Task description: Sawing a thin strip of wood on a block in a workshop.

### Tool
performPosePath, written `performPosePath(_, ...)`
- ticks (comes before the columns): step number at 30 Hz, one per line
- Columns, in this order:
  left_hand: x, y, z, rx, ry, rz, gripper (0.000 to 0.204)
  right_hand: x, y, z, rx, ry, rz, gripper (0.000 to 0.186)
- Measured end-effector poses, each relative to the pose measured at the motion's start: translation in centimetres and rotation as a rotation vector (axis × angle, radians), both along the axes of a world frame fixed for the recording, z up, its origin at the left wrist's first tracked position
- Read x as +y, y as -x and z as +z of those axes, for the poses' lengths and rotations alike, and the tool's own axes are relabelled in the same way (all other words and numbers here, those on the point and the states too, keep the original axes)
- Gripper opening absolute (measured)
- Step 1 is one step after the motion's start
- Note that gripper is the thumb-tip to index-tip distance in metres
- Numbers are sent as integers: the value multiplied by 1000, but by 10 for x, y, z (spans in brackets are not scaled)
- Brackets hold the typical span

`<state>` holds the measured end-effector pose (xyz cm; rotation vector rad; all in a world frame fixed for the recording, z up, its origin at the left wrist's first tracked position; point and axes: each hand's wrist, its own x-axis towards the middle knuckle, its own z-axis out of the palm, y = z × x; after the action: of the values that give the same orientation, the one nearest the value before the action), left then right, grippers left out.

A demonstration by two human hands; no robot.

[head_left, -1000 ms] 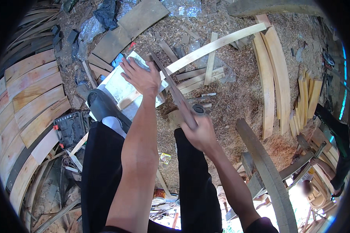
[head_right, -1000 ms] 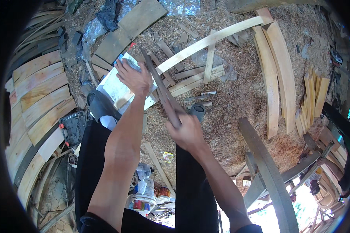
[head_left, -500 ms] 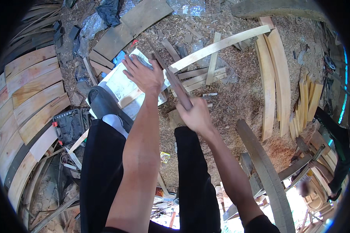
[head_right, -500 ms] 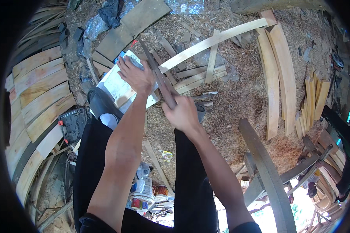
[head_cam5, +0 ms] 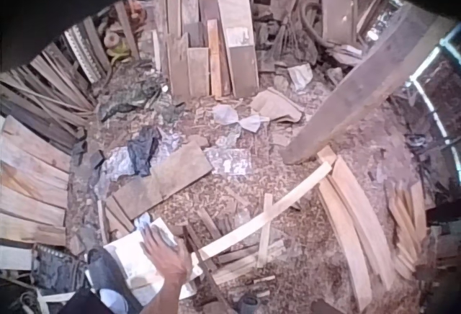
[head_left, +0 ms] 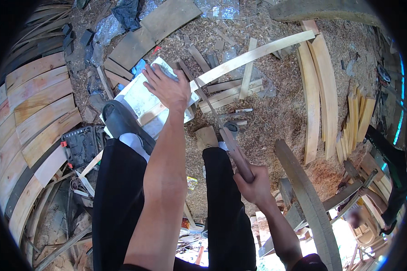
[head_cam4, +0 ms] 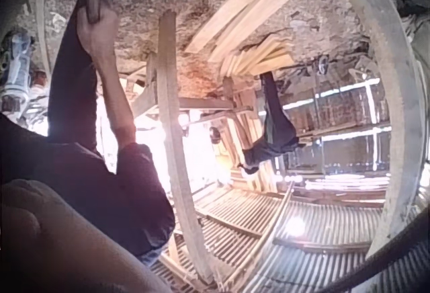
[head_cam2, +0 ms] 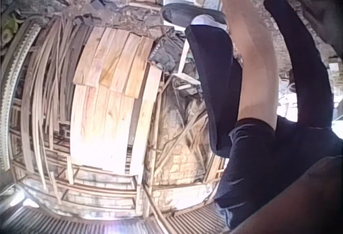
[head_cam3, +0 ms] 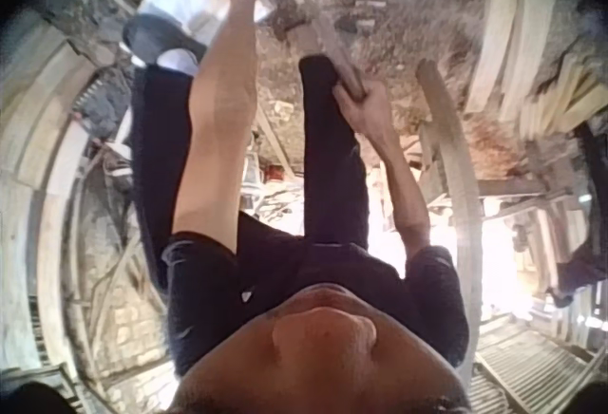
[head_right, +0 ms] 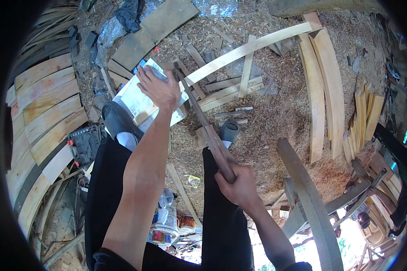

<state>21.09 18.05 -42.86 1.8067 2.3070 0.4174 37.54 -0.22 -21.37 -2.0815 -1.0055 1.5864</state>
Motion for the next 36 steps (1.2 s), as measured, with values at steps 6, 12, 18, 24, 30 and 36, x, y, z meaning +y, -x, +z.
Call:
performPosePath(6,-1,8,-2,16,-4,-2,66,41,15,-29,-33,0,25,25)
performPosePath(12,1,-3,-4,-1,14,-10,67,119,44,-99,-108,-73,4,33)
performPosePath(18,2,3,-5,-3,17,-8,67,109,45,-89,-82,-48,-39,35)
performPosePath(24,1,4,-1,16,2,14,66,27,21,-9,-26,-15,-37,20)
performPosePath(30,2,-3,-1,0,4,14,66,-4,5,1,-33,169,50,21)
performPosePath(36,0,7,-2,14,26,16,66,28,21,-37,-41,-40,-3,20)
